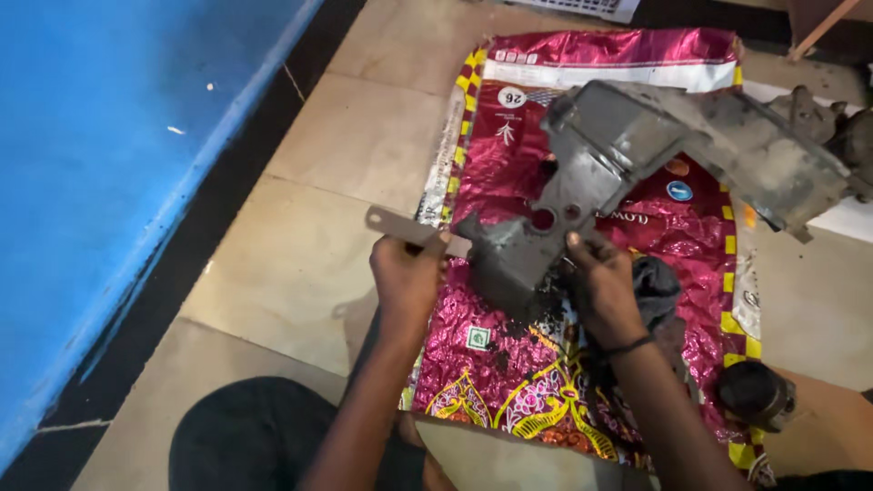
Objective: The person scrubs a large, dark metal part with a flat metal tool to remove grime. They then wipe the part with a dark cloth to clean the surface. The person handles the part with both hands, rotating it to access different areas.
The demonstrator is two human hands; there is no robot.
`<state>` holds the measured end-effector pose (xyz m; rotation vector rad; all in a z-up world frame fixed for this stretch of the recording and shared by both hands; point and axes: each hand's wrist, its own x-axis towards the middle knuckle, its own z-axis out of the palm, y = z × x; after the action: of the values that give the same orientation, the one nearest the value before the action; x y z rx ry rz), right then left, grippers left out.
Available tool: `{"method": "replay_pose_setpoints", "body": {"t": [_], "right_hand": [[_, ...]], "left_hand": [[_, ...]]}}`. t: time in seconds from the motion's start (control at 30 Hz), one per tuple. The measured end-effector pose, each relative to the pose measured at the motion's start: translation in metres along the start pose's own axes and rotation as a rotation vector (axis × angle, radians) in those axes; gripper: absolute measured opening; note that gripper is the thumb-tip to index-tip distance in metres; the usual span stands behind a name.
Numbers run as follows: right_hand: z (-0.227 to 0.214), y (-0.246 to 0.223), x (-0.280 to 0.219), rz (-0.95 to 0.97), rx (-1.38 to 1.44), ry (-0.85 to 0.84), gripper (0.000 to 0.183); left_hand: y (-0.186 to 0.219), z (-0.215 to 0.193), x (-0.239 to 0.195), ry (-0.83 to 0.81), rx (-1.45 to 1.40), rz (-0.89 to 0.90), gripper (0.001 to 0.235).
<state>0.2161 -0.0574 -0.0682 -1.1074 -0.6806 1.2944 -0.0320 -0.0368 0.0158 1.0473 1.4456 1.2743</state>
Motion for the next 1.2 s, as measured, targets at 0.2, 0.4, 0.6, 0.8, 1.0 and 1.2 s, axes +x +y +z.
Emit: {"method": "replay_pose_setpoints", "body": {"t": [0.2, 0.4, 0.6, 0.8, 1.0, 1.2], "right_hand": [[-0.01, 0.012, -0.004, -0.04, 0.165, -0.013, 0.012], [-0.011, 0.01, -0.007, -0.054, 0.207, -0.021, 0.017], [-0.008, 0.004, -0.021, -0.066, 0.24, -0.073, 0.024], [-0.011, 0.006, -0.017, -0.06, 0.2, -0.023, 0.025], [-0.012, 0.007, -0.018, -0.067, 0.2, -0.03, 0.024], [-0.01, 0.007, -0.018, -0.046, 0.221, -0.044, 0.023]], "left_hand": [[0.005, -0.006, -0.001, 0.017, -0.218, 0.082, 0.011], [0.002, 0.005, -0.011, -0.06, -0.189, 0.225, 0.006], [0.011, 0.021, -0.03, -0.064, -0.035, 0.393, 0.013], [0.026, 0.02, -0.045, 0.016, 0.268, 0.577, 0.017], [0.032, 0.029, -0.036, 0.035, 0.307, 0.362, 0.026], [0.027, 0.031, -0.038, -0.033, 0.421, 0.732, 0.018]]}}
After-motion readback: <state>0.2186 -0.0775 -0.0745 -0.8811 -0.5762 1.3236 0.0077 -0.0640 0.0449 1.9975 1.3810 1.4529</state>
